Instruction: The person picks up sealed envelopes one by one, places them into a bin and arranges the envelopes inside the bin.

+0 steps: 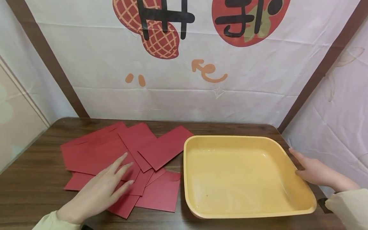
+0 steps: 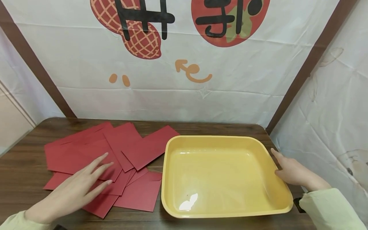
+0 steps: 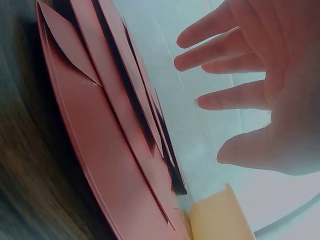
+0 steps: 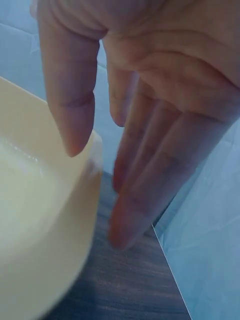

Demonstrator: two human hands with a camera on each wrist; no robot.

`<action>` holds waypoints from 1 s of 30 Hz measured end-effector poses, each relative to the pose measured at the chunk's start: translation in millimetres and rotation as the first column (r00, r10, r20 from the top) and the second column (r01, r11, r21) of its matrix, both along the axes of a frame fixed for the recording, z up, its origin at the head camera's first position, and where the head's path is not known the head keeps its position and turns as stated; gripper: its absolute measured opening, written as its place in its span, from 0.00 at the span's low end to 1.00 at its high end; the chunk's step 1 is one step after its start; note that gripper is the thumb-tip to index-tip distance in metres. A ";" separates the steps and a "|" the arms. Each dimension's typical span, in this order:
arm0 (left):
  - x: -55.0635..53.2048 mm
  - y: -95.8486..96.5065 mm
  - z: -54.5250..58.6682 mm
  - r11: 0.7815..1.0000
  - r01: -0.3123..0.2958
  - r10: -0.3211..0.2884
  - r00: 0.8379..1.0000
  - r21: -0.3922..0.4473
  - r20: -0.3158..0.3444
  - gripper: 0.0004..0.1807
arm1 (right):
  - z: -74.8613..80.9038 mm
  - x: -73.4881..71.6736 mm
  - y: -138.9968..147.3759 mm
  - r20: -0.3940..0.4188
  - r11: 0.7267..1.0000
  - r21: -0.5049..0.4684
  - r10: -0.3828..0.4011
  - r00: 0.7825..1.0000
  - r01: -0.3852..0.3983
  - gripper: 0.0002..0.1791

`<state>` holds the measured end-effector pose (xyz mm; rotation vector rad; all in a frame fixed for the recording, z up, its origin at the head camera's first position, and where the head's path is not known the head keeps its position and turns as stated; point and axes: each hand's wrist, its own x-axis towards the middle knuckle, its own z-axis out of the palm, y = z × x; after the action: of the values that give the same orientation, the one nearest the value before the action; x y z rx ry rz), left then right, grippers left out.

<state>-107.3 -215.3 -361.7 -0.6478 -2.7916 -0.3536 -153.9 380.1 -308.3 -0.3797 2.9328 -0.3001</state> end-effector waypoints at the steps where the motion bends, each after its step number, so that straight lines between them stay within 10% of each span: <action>1: 0.0 -0.1 0.0 1.000 -0.003 0.003 1.000 0.000 0.001 0.28 | -1.2 -0.4 0.7 0.005 1.000 -0.004 0.003 1.000 -0.003 0.40; 16: -2.6 3.5 -1.1 1.000 0.011 -0.012 1.000 -0.016 -0.018 0.29 | -10.2 0.1 8.6 0.135 0.982 -0.187 -0.009 0.991 0.034 0.37; 30: -9.3 12.2 -2.1 1.000 0.025 -0.025 1.000 0.005 0.007 0.29 | -16.1 2.5 15.4 0.087 0.978 -0.210 0.017 0.996 0.002 0.39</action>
<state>-116.7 -203.0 -363.8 -0.6820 -2.7911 -0.3677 -151.4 395.5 -324.4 -0.3947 2.8199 -0.6133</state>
